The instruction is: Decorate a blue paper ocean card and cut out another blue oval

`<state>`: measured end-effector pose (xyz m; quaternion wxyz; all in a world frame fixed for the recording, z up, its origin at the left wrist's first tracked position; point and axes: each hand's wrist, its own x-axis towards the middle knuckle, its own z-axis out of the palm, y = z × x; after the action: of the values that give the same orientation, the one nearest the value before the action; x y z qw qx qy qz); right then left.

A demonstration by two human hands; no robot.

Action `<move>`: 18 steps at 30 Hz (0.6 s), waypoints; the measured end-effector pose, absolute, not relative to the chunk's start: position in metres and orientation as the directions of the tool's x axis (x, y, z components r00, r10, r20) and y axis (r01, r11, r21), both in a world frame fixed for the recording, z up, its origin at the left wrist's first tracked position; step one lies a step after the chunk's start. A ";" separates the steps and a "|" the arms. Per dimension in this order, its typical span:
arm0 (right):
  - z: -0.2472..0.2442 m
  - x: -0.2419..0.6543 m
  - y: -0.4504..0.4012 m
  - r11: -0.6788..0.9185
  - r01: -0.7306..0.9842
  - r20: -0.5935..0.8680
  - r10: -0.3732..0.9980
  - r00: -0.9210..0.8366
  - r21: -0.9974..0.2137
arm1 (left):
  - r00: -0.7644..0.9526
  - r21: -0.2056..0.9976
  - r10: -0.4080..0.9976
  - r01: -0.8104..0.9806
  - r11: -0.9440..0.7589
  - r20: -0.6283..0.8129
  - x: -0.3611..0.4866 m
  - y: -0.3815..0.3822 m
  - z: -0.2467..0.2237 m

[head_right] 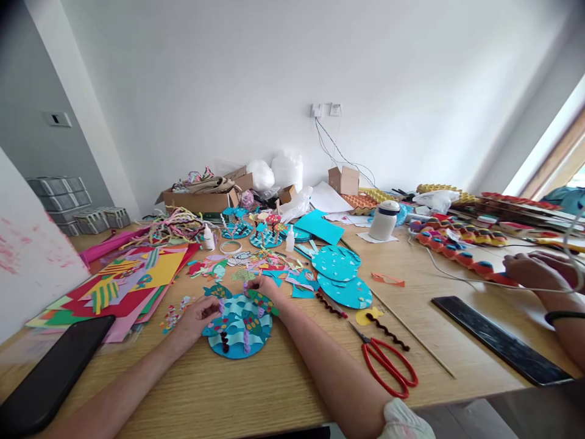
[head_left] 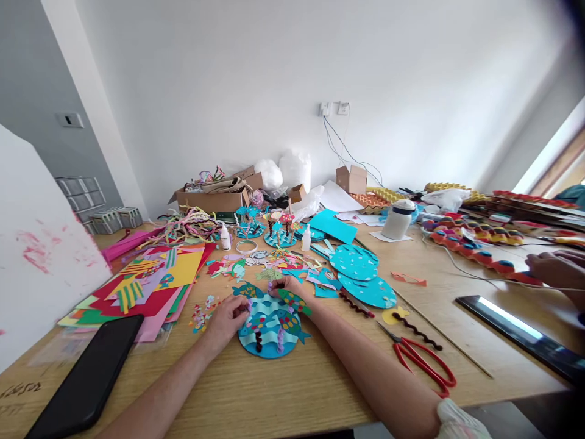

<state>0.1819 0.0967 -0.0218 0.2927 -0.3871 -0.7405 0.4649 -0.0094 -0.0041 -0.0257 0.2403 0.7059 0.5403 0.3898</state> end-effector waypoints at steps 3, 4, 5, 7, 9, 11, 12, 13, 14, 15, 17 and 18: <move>-0.021 0.182 0.096 0.270 0.296 0.076 0.843 -0.532 -0.916 | 0.115 0.762 0.951 0.574 -0.299 0.287 -0.010 -0.003 -0.027; -0.022 0.182 0.096 0.271 0.295 0.077 0.842 -0.534 -0.916 | 0.116 0.763 0.951 0.572 -0.300 0.286 -0.010 -0.003 -0.028; -0.022 0.182 0.097 0.274 0.294 0.079 0.840 -0.537 -0.916 | 0.118 0.766 0.951 0.569 -0.300 0.285 -0.010 -0.003 -0.028; -0.023 0.182 0.097 0.278 0.294 0.081 0.838 -0.540 -0.914 | 0.122 0.770 0.952 0.563 -0.300 0.282 -0.010 -0.003 -0.028; -0.024 0.182 0.098 0.284 0.298 0.084 0.838 -0.539 -0.911 | 0.123 0.775 0.953 0.557 -0.299 0.278 -0.010 -0.004 -0.027; -0.026 0.182 0.100 0.290 0.305 0.086 0.838 -0.539 -0.907 | 0.120 0.780 0.954 0.552 -0.295 0.275 -0.009 -0.004 -0.026; -0.027 0.182 0.100 0.293 0.311 0.085 0.837 -0.540 -0.904 | 0.117 0.782 0.955 0.550 -0.292 0.274 -0.009 -0.004 -0.025; -0.028 0.181 0.101 0.295 0.317 0.083 0.836 -0.543 -0.901 | 0.113 0.785 0.956 0.549 -0.289 0.272 -0.009 -0.004 -0.025; -0.029 0.181 0.102 0.297 0.325 0.078 0.834 -0.546 -0.898 | 0.110 0.787 0.956 0.547 -0.286 0.271 -0.008 -0.004 -0.024; -0.030 0.181 0.102 0.298 0.333 0.073 0.832 -0.550 -0.895 | 0.106 0.789 0.957 0.546 -0.283 0.270 -0.008 -0.004 -0.024; -0.030 0.181 0.103 0.304 0.349 0.065 0.829 -0.556 -0.886 | 0.101 0.791 0.957 0.544 -0.281 0.271 -0.008 -0.004 -0.024; -0.030 0.181 0.104 0.307 0.356 0.064 0.828 -0.557 -0.883 | 0.099 0.791 0.957 0.544 -0.281 0.272 -0.008 -0.004 -0.025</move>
<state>0.1811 0.1037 -0.0300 0.2668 -0.3879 -0.7630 0.4429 -0.0079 -0.0039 -0.0245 0.2599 0.6944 0.5404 0.3979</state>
